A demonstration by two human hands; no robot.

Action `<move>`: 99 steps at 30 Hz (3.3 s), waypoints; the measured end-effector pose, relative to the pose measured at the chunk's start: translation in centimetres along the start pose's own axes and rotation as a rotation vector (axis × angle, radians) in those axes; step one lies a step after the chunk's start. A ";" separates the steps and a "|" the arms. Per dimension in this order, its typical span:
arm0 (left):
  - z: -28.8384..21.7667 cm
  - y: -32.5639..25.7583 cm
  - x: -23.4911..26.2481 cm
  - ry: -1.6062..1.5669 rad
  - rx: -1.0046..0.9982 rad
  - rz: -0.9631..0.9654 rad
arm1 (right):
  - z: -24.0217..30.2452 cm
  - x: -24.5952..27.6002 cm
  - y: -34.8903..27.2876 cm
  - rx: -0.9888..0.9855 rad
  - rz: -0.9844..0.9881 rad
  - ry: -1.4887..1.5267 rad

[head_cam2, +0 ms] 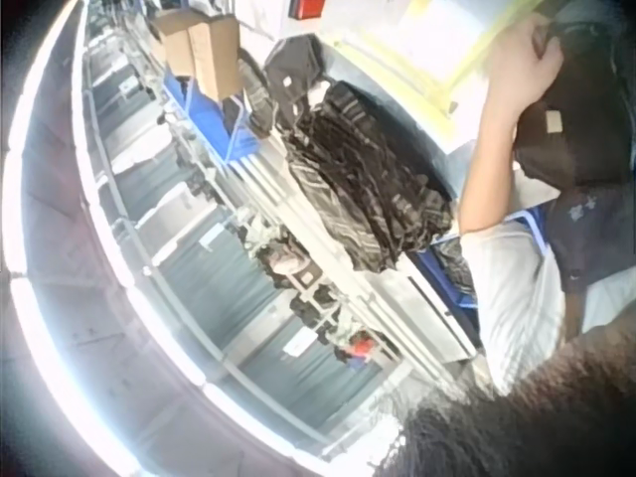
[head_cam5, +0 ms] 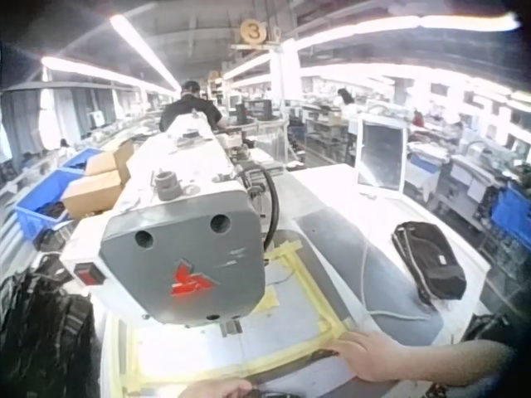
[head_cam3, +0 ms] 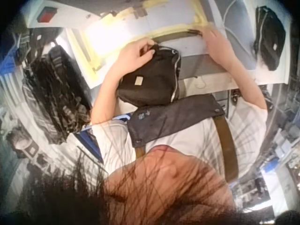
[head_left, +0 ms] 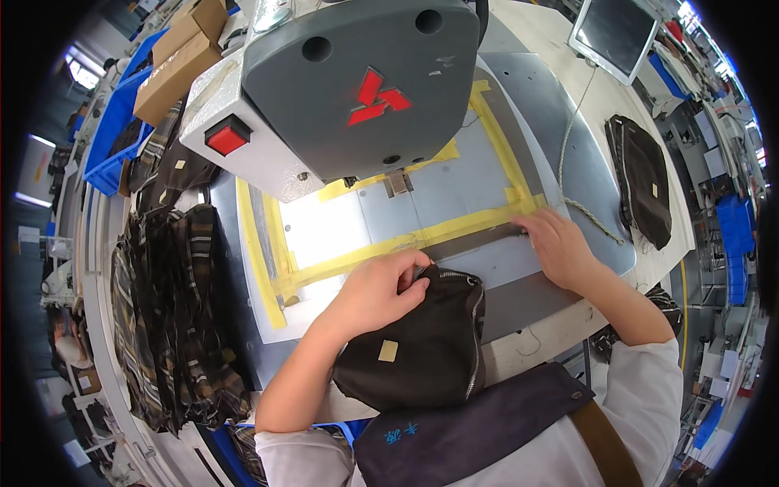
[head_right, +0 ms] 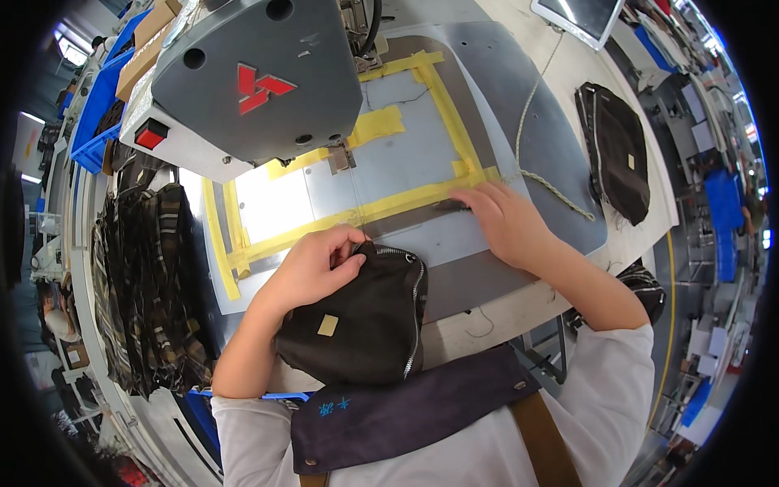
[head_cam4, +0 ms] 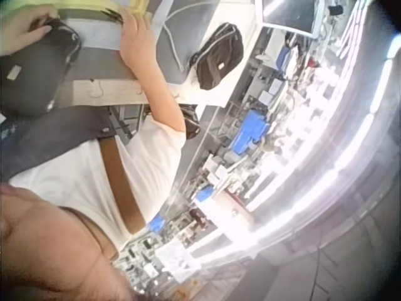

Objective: The person operates an industrial sewing machine to stitch the edges of black fabric bags. They repeatedly position the bag under the needle, guide it through the machine, and then remove it to place it aside. The process is repeated for multiple bags in a continuous assembly line fashion.

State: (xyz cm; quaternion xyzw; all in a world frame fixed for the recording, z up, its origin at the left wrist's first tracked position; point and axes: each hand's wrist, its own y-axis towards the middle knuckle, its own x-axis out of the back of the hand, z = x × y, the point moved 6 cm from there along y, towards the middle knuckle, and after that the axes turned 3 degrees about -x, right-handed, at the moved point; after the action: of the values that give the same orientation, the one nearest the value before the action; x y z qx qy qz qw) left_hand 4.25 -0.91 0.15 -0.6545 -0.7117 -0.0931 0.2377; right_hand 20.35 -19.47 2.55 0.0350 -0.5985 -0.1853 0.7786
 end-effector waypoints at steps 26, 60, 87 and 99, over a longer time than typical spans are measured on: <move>0.7 0.1 0.2 -0.129 0.019 0.043 | 3.4 -5.0 9.6 0.513 0.250 -0.151; -8.7 -5.9 2.1 0.938 -0.957 -0.786 | 6.9 -5.5 3.7 -0.561 0.287 1.260; -4.9 0.7 3.7 0.393 -0.328 -0.465 | 3.6 -3.4 11.3 0.021 0.235 0.486; -1.3 1.5 2.3 0.229 -0.234 -0.554 | 3.5 -2.7 9.5 0.060 0.008 0.524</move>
State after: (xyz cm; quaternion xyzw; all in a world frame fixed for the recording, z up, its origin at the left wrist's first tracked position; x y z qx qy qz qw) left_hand 5.95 0.79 2.04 -0.4440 -0.8158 -0.3085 0.2053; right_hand 18.84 -9.13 3.69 0.1022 -0.3821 -0.1490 0.9063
